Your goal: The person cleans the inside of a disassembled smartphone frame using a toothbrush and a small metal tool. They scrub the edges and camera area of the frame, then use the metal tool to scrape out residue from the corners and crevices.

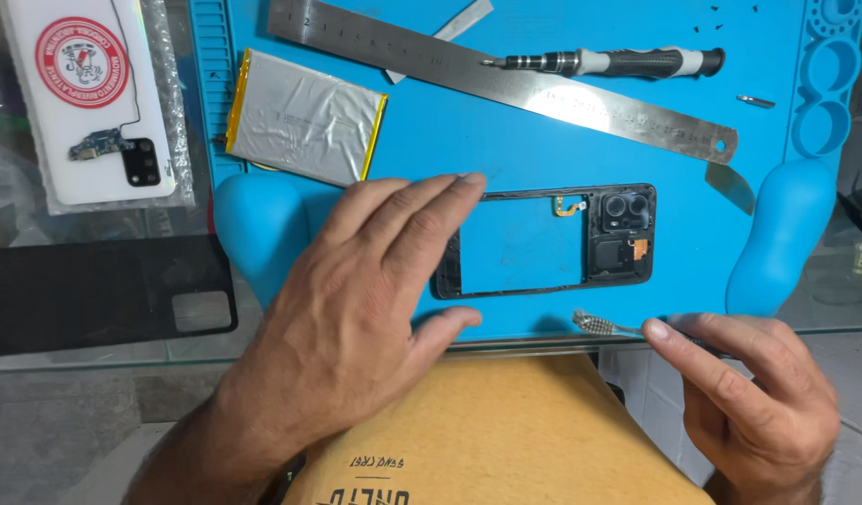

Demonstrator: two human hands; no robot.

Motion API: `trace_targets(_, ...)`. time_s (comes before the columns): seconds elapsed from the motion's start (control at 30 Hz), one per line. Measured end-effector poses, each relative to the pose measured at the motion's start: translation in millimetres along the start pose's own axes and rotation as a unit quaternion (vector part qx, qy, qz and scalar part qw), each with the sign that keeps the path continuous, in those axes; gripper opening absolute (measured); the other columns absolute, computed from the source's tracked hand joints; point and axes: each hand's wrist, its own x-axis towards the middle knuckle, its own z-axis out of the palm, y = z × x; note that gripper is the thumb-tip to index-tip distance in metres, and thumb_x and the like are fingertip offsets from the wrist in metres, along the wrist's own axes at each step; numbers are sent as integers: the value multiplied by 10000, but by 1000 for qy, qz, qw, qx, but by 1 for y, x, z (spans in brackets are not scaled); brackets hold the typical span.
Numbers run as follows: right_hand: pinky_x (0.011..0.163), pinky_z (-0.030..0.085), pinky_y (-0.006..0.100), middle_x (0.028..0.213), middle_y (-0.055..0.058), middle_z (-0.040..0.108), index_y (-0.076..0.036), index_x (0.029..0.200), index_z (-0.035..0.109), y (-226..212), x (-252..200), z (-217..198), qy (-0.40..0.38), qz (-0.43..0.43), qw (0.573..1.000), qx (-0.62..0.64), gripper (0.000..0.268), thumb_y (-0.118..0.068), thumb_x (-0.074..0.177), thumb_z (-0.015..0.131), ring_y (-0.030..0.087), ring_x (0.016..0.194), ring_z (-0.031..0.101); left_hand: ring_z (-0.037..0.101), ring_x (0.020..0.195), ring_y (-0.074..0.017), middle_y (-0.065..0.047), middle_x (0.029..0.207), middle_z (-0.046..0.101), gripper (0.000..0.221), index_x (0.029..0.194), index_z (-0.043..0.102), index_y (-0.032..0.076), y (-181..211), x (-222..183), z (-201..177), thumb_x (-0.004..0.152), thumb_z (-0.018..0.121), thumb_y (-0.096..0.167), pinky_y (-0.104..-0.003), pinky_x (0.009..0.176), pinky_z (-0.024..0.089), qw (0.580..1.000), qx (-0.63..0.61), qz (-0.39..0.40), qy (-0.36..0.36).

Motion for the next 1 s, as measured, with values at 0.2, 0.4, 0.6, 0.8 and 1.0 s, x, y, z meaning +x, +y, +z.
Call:
trace_targets(0.2,833,539,507,1180,253,750,-39,1334,841,-27,17,10,-6,14,999,-45,354,201,1152,655,369,897,651,570,1413,-364,-176,1622,598,1011,1638,486,6,-8,-4,7,885,994,449,-471,1258,498,996,69,53,35)
trace_targets(0.4,824,555,515,1198,255,745,-83,1315,854,-37,31,17,-11,-7,998,-55,355,146,1148,639,398,926,679,592,1437,-336,-180,1601,619,988,1601,525,-32,-12,-2,6,870,977,454,-431,1260,477,991,100,88,33)
trace_targets(0.6,807,536,490,1223,274,763,-62,1346,860,-29,35,3,-50,0,996,-78,353,99,1165,603,378,886,626,609,1440,-342,-194,1584,633,927,1577,531,-54,-13,-1,7,895,983,382,-433,1244,488,993,61,89,39)
trace_targets(0.8,733,576,504,1157,170,772,-192,1349,861,-40,54,8,-63,-75,988,-116,510,133,1133,532,375,837,648,625,1408,-343,-193,1574,653,929,1578,536,-36,-12,-1,8,887,1004,371,-425,1221,502,995,42,80,49)
trace_targets(1.0,807,550,461,1201,217,773,-114,1316,857,-37,60,7,-67,-28,995,-73,379,105,1163,589,342,891,678,613,1354,-338,-197,1574,639,924,1587,517,-31,-13,-4,6,892,965,381,-406,1193,502,996,32,71,46)
